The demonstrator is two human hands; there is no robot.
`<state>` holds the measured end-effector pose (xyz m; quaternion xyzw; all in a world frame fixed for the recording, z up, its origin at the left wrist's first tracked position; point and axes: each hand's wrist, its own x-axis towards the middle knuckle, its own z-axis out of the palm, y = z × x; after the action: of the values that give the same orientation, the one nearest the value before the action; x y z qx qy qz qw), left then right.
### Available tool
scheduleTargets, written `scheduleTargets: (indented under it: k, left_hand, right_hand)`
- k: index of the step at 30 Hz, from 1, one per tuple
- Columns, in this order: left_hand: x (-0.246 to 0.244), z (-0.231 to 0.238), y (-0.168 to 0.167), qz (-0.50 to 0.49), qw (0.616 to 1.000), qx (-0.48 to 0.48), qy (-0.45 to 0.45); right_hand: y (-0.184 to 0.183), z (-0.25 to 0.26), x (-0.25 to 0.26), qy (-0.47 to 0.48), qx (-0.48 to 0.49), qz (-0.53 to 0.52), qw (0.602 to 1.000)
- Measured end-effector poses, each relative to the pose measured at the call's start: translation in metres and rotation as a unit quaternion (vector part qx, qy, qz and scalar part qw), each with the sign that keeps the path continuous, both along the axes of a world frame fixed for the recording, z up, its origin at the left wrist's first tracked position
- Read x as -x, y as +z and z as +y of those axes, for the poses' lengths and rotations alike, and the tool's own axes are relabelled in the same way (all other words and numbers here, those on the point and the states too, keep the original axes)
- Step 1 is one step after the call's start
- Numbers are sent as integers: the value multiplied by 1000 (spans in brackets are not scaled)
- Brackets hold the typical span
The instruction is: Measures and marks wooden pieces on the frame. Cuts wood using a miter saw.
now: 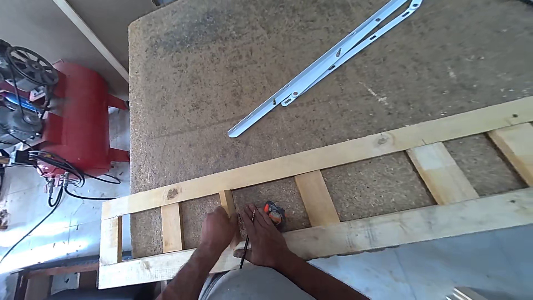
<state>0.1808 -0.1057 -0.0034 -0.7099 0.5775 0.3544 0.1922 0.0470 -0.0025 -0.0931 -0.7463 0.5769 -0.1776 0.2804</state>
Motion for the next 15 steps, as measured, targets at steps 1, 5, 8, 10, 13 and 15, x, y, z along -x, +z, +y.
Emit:
scheduleTargets:
  k: [1, 5, 8, 10, 13, 15]
  left_hand:
    - [-7, 0, -7, 39, 999, 5, 24]
    - [-26, 9, -44, 256, 943, -45, 209]
    - [-20, 8, -43, 295, 917, -64, 261]
    - [-10, 5, -33, 243, 938, -69, 238]
    - [-6, 4, -27, 219, 947, -65, 226]
    - [-8, 5, -26, 254, 936, -67, 236]
  right_hand:
    - [-1, 1, 1, -5, 11, -2, 1000]
    - [1, 1, 2, -29, 32, -44, 998]
    - [1, 2, 3, -37, 44, -51, 997]
    - [2, 3, 4, -39, 51, -49, 997]
    - [2, 4, 3, -36, 57, -41, 997]
    - [3, 3, 4, -36, 56, -46, 997]
